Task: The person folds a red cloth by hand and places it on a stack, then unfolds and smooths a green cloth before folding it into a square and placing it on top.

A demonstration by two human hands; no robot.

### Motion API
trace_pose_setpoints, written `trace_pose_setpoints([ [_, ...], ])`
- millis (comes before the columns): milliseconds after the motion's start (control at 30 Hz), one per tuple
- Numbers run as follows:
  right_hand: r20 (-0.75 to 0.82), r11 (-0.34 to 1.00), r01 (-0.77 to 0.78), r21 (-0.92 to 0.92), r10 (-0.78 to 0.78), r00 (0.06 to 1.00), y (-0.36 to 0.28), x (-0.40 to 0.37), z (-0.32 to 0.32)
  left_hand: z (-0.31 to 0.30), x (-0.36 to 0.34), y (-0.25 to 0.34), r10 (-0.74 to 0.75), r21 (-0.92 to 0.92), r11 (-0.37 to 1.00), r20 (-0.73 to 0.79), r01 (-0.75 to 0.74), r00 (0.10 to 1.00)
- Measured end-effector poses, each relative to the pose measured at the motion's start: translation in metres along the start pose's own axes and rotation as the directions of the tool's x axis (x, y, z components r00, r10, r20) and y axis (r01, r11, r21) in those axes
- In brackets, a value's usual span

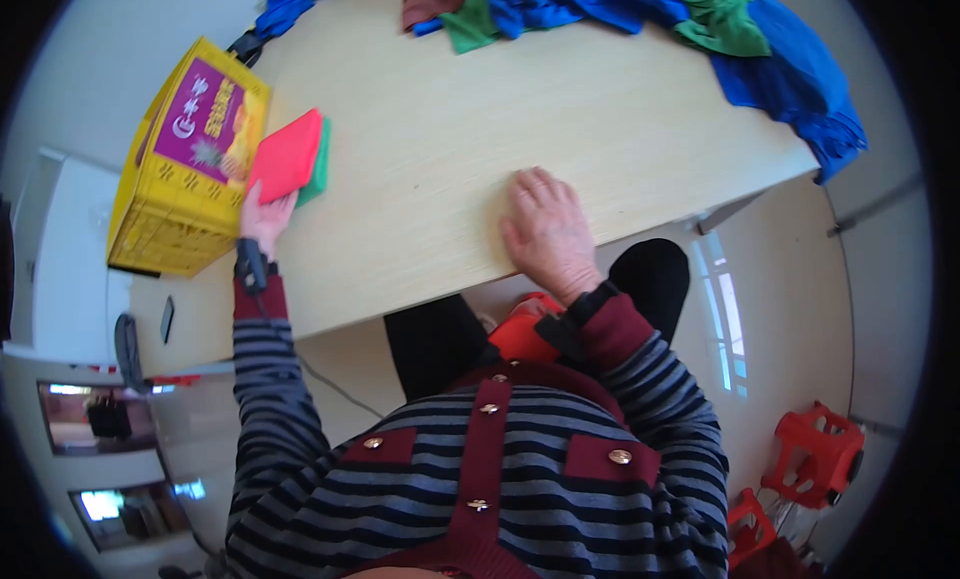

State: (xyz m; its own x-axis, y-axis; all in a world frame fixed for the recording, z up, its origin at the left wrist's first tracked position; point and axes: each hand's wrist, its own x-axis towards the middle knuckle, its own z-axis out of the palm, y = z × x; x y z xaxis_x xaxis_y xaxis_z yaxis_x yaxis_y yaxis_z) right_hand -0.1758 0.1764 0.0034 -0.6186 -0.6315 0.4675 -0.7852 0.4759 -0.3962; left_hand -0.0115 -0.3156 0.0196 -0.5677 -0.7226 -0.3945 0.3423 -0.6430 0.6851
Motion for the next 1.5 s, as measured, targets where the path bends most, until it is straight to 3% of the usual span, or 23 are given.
trace_pose_setpoints([
  [67,0.006,1.000,-0.012,0.017,0.012,1.000,0.001,-0.001,-0.001,-0.009,-0.005,0.004,-0.049,0.009,0.999,0.049,0.049,0.998],
  [200,0.035,0.999,0.036,0.038,-0.037,0.999,0.012,0.005,-0.012,-0.020,-0.036,-0.006,-0.003,0.024,1.000,-0.115,0.006,0.993],
  [300,0.065,0.984,0.135,0.115,-0.143,0.988,0.040,0.015,-0.014,-0.023,-0.075,-0.034,0.012,0.256,0.966,0.056,-0.027,0.998],
  [367,0.206,0.931,0.174,0.322,-0.248,0.947,0.085,0.043,-0.026,-0.002,-0.121,-0.070,0.028,0.407,0.906,0.210,-0.114,0.977],
  [433,0.318,0.877,-0.221,0.426,0.084,0.944,0.117,0.068,-0.047,0.023,-0.165,-0.107,0.061,0.597,0.767,0.297,-0.235,0.953],
  [567,0.082,0.879,-0.351,0.322,0.344,0.936,0.219,0.113,-0.076,0.037,-0.206,-0.167,0.106,0.750,0.535,0.397,-0.389,0.912],
  [633,-0.022,0.863,-0.396,0.313,0.424,0.905,0.287,0.125,-0.080,0.035,-0.210,-0.187,0.228,0.721,0.310,0.577,-0.620,0.785],
  [667,-0.047,0.802,-0.460,0.381,0.513,0.857,0.306,0.128,-0.091,0.039,-0.214,-0.194,0.220,0.717,0.313,0.583,-0.622,0.782],
  [733,-0.069,0.731,-0.516,0.446,0.603,0.795,0.351,0.132,-0.107,0.049,-0.223,-0.200,0.326,0.669,0.054,0.690,-0.742,0.646],
  [800,0.050,0.195,-0.520,0.832,0.906,0.420,0.406,0.131,-0.112,0.059,-0.219,-0.203,0.363,0.631,-0.077,0.739,-0.772,0.568],
  [867,0.055,0.078,-0.344,0.936,0.931,0.360,0.444,0.123,-0.116,0.063,-0.215,-0.202,0.356,0.604,-0.103,0.764,-0.790,0.538],
  [900,0.096,0.005,-0.250,0.968,0.916,0.389,0.470,0.122,-0.115,0.061,-0.220,-0.200,0.367,0.612,-0.122,0.760,-0.782,0.537],
  [967,0.476,-0.338,-0.342,0.877,0.718,0.508,0.519,0.121,-0.138,0.059,-0.215,-0.198,0.376,0.602,-0.152,0.769,-0.784,0.517],
  [1000,0.536,-0.409,-0.364,0.836,0.473,0.699,0.530,0.129,-0.137,0.061,-0.216,-0.195,0.380,0.615,-0.150,0.759,-0.775,0.528],
  [1033,0.297,-0.241,-0.201,0.949,0.480,0.826,0.538,0.124,-0.130,0.063,-0.217,-0.193,0.383,0.624,-0.145,0.751,-0.768,0.538],
  [1067,0.332,-0.209,-0.262,0.942,0.472,0.817,0.599,0.124,-0.124,0.064,-0.213,-0.193,0.394,0.625,-0.163,0.750,-0.763,0.531],
  [1100,0.254,-0.068,-0.256,0.964,0.517,0.818,0.586,0.122,-0.126,0.061,-0.213,-0.192,0.395,0.615,-0.175,0.759,-0.769,0.518],
  [1133,0.285,-0.080,-0.283,0.956,0.487,0.825,0.576,0.134,-0.118,0.053,-0.221,-0.191,0.417,0.646,-0.180,0.734,-0.742,0.537],
  [1200,0.292,-0.084,-0.343,0.936,0.731,0.616,0.572,0.134,-0.134,0.054,-0.218,-0.191,0.407,0.636,-0.217,0.749,-0.741,0.523],
  [1267,0.280,-0.119,-0.293,0.949,0.745,0.605,0.576,0.128,-0.133,0.064,-0.209,-0.194,0.360,0.573,-0.195,0.797,-0.796,0.485],
  [1333,0.257,-0.098,-0.288,0.953,0.766,0.589,0.553,0.125,-0.139,0.061,-0.213,-0.196,0.384,0.637,-0.186,0.748,-0.748,0.541],
  [1433,0.137,0.026,-0.321,0.947,0.869,0.475,0.535,0.134,-0.145,0.062,-0.214,-0.197,0.376,0.614,-0.186,0.766,-0.767,0.522],
  [1500,-0.320,0.628,-0.532,0.568,0.764,0.560,0.541,0.152,-0.143,0.062,-0.215,-0.195,0.388,0.614,-0.194,0.765,-0.765,0.515],
])
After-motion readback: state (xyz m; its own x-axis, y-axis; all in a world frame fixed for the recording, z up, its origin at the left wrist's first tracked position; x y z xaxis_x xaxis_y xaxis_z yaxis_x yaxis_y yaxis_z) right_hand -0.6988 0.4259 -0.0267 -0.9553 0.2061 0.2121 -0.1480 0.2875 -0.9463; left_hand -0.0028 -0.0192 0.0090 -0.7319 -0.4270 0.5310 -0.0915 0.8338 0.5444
